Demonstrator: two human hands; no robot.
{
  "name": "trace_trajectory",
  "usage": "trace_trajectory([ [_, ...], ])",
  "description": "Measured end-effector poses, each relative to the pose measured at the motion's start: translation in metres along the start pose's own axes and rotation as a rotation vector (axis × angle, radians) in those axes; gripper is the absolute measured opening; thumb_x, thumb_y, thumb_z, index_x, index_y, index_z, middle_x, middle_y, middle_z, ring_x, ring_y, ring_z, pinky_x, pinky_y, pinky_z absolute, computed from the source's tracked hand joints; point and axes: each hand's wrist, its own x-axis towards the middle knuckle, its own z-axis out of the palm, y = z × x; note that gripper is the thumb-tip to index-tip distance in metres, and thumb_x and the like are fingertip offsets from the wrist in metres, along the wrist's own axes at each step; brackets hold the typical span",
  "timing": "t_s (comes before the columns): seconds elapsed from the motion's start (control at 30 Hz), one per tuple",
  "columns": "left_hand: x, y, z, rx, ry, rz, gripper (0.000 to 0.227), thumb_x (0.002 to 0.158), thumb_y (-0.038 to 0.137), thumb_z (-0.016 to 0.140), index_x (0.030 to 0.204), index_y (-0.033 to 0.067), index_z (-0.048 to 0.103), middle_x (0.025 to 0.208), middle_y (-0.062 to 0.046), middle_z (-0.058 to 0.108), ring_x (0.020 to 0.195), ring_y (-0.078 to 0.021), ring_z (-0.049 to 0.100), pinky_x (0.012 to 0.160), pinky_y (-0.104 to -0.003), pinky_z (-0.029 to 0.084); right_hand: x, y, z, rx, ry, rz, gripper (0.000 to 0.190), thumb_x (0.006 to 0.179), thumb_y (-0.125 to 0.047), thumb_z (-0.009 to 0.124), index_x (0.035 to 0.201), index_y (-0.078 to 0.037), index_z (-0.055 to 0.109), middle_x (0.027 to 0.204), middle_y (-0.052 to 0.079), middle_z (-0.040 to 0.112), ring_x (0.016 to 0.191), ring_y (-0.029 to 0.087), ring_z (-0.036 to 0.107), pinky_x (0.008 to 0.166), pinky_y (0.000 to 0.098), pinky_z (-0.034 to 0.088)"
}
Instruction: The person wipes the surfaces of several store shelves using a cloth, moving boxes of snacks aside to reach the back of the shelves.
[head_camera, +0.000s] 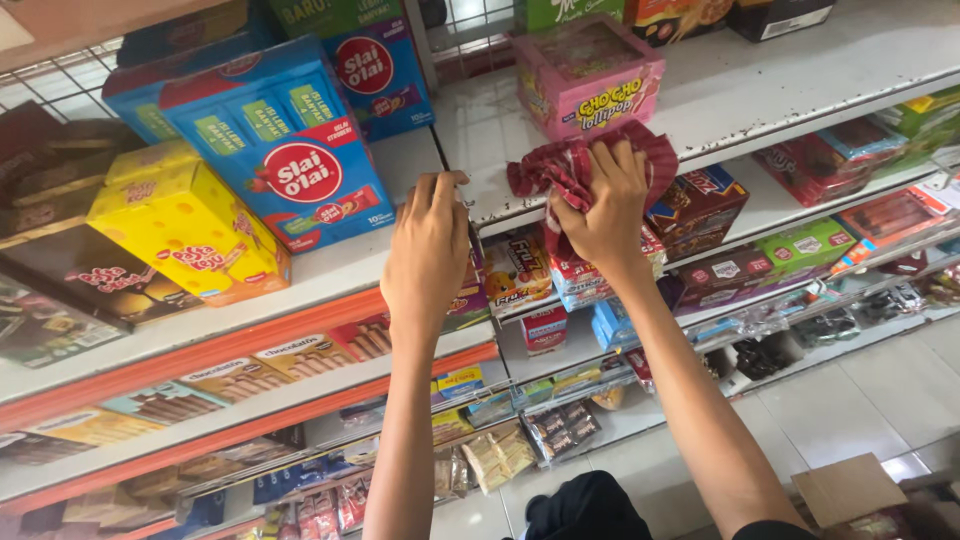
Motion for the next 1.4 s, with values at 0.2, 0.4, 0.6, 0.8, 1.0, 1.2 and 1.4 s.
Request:
trace_trajectory([
  [0.2, 0.001, -0.001, 0.003, 0.049, 0.024, 0.01, 0.02, 0.101, 0.008, 0.052, 0.12, 0.0027, 0.057, 0.112, -0.018, 0.062, 0.105, -0.039, 0.062, 0.089, -0.048, 0.048, -0.001, 0.003, 0.003, 0.004, 0.04, -0.044, 0.055, 0.095, -0.048, 0.067, 0.101, 0.006, 0.063, 0.105, 0.02, 0.057, 0.101, 0.042, 0.052, 0.09, 0.0555, 0.04],
  [0.4, 0.002, 0.001, 0.004, 0.042, 0.07, 0.0, 0.017, 0.102, 0.009, 0.054, 0.117, 0.0019, 0.058, 0.11, -0.018, 0.063, 0.103, -0.0386, 0.063, 0.089, -0.048, 0.049, -0.003, 0.007, 0.013, -0.024, 0.074, 0.005, 0.066, 0.097, -0.061, 0.058, 0.096, 0.005, 0.062, 0.097, 0.021, 0.056, 0.095, 0.042, 0.051, 0.085, 0.0553, 0.038],
  [0.6, 0.005, 0.004, 0.005, 0.069, 0.101, 0.0, 0.015, 0.102, 0.011, 0.058, 0.113, 0.0023, 0.059, 0.108, -0.017, 0.065, 0.101, -0.0384, 0.063, 0.088, -0.048, 0.05, -0.008, 0.016, 0.021, -0.041, 0.127, -0.021, 0.076, 0.099, -0.066, 0.054, 0.108, 0.009, 0.064, 0.104, 0.023, 0.057, 0.098, 0.044, 0.052, 0.088, 0.0574, 0.04],
  [0.8, 0.002, 0.004, 0.008, 0.162, 0.192, 0.039, 0.014, 0.101, 0.012, 0.063, 0.111, 0.0024, 0.062, 0.103, -0.017, 0.065, 0.095, -0.0376, 0.063, 0.086, -0.047, 0.049, -0.013, 0.029, 0.008, -0.002, -0.056, -0.061, 0.072, 0.092, -0.062, 0.061, 0.112, 0.007, 0.062, 0.119, 0.024, 0.059, 0.108, 0.044, 0.052, 0.092, 0.0574, 0.041],
  [1.0, -0.003, 0.004, 0.016, 0.245, 0.221, 0.05, 0.007, 0.098, 0.01, 0.068, 0.102, 0.0045, 0.065, 0.093, -0.012, 0.066, 0.085, -0.0333, 0.062, 0.082, -0.044, 0.048, -0.033, 0.112, -0.031, -0.271, -0.001, 0.016, 0.08, 0.08, -0.045, 0.079, 0.138, 0.005, 0.055, 0.144, 0.03, 0.05, 0.136, 0.051, 0.044, 0.114, 0.0608, 0.032],
  [1.2, -0.012, 0.017, 0.034, 0.058, 0.239, -0.012, 0.01, 0.101, 0.009, 0.067, 0.111, 0.0057, 0.068, 0.107, -0.009, 0.071, 0.094, -0.029, 0.065, 0.089, -0.042, 0.047, -0.004, 0.216, -0.098, -0.208, -0.153, 0.441, 0.058, 0.099, -0.038, 0.065, 0.145, -0.003, 0.058, 0.156, 0.024, 0.047, 0.15, 0.048, 0.031, 0.125, 0.0578, 0.016],
  [1.4, 0.027, 0.099, 0.095, -0.126, 0.084, 0.201, 0.018, 0.091, 0.011, 0.072, 0.109, 0.0081, 0.068, 0.118, -0.009, 0.069, 0.114, -0.0303, 0.065, 0.1, -0.044, 0.045, 0.051, 0.222, -0.113, -0.239, -0.46, 0.296, 0.059, 0.104, -0.054, 0.057, 0.139, -0.007, 0.065, 0.15, 0.024, 0.053, 0.143, 0.043, 0.042, 0.121, 0.0532, 0.027],
])
